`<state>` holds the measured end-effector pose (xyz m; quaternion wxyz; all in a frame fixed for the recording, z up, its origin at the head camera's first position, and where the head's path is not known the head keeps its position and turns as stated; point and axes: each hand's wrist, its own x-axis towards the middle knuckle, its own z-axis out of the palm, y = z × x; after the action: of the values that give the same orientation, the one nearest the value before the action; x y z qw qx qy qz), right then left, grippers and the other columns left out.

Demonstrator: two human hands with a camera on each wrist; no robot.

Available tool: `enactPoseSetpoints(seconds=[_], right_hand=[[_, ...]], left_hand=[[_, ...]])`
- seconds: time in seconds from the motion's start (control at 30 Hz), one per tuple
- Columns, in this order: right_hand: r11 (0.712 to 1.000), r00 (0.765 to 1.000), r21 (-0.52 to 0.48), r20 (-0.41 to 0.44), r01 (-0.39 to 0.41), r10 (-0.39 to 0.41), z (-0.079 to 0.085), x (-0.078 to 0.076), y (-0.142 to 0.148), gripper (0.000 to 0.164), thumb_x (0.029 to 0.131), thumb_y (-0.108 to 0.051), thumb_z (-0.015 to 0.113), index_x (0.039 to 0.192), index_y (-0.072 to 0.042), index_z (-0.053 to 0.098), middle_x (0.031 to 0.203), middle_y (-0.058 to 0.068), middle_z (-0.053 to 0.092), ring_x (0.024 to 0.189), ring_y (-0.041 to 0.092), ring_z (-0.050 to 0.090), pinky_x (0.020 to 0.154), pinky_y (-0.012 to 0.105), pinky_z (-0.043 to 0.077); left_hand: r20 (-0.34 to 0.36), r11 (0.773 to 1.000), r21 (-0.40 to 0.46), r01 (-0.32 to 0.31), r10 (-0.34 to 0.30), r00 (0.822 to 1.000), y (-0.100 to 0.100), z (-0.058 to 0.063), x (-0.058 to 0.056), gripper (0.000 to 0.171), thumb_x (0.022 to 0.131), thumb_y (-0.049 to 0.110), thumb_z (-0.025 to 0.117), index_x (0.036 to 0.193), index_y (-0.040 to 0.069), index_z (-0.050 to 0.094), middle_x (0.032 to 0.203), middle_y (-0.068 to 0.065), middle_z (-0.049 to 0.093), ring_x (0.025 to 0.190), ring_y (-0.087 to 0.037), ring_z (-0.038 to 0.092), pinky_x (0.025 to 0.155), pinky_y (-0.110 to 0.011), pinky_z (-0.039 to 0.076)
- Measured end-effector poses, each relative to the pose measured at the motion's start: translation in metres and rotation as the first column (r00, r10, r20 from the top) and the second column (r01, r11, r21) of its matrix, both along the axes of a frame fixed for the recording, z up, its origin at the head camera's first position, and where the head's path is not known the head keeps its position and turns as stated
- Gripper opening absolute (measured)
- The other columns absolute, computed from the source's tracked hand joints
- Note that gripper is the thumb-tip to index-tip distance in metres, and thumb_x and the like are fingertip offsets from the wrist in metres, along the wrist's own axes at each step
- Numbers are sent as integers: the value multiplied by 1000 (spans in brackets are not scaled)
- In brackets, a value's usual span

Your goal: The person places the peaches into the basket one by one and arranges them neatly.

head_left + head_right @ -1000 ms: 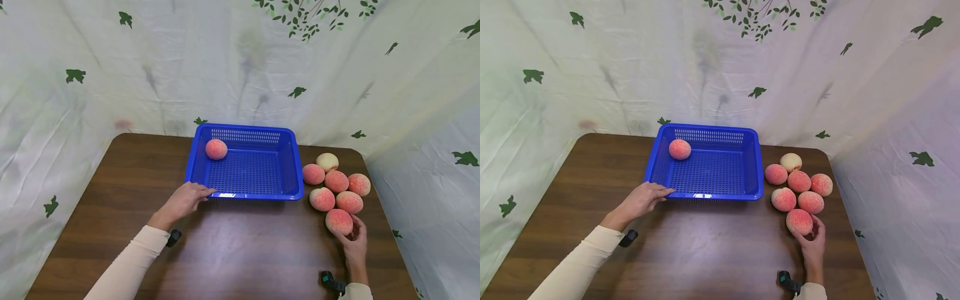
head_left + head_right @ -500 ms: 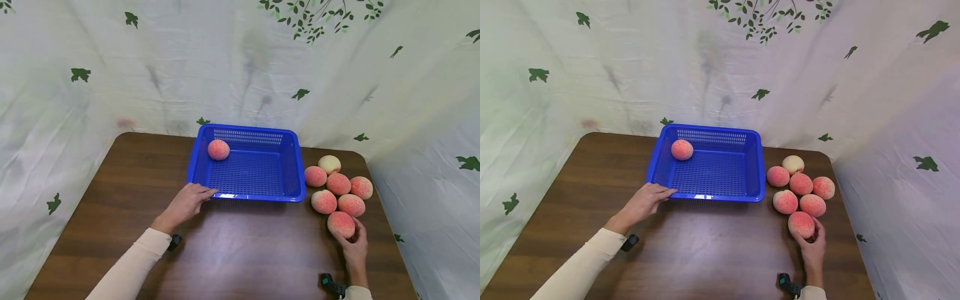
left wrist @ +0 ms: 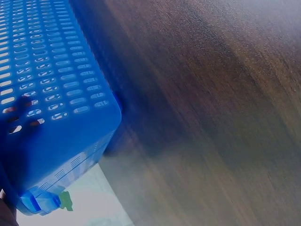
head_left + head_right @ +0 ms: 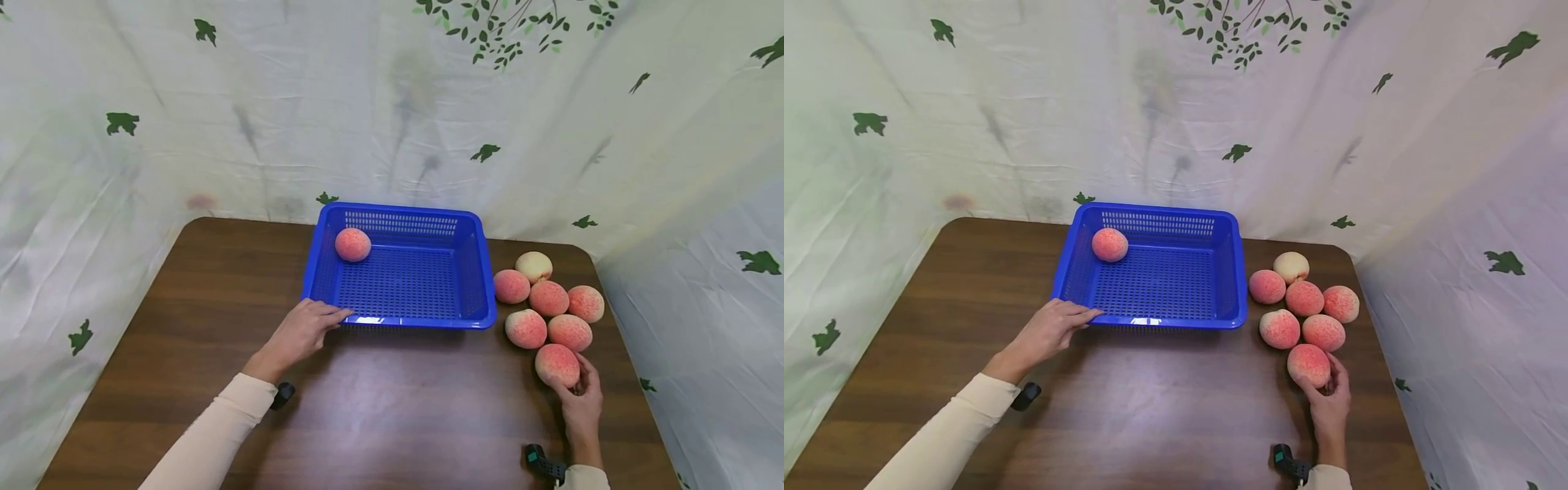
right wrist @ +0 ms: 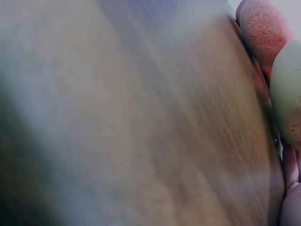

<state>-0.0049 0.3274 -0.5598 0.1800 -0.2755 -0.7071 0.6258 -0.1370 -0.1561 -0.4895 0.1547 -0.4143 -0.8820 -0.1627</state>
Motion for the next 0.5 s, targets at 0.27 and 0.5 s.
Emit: enactPoseSetpoints(seconds=[0.27, 0.5], right_hand=[[981, 996, -173, 12, 90, -89, 8, 0, 4, 59, 82, -2, 75, 132, -18, 47, 122, -8, 50, 111, 7, 47, 82, 7, 42], [959, 995, -267, -26, 91, -101, 21, 0, 5, 53, 85, 4, 68, 127, -19, 45, 123, -4, 49, 108, 9, 48, 78, 11, 46]], left_hand=[[71, 1000, -21, -14, 16, 997, -1, 5, 0, 34, 81, 0, 71, 114, 8, 72, 100, -5, 73, 88, -20, 66, 74, -35, 45], [107, 998, -51, -23, 29, 994, 0, 6, -1, 33, 83, 2, 71, 115, 8, 71, 102, -4, 73, 89, -20, 66, 74, -35, 45]])
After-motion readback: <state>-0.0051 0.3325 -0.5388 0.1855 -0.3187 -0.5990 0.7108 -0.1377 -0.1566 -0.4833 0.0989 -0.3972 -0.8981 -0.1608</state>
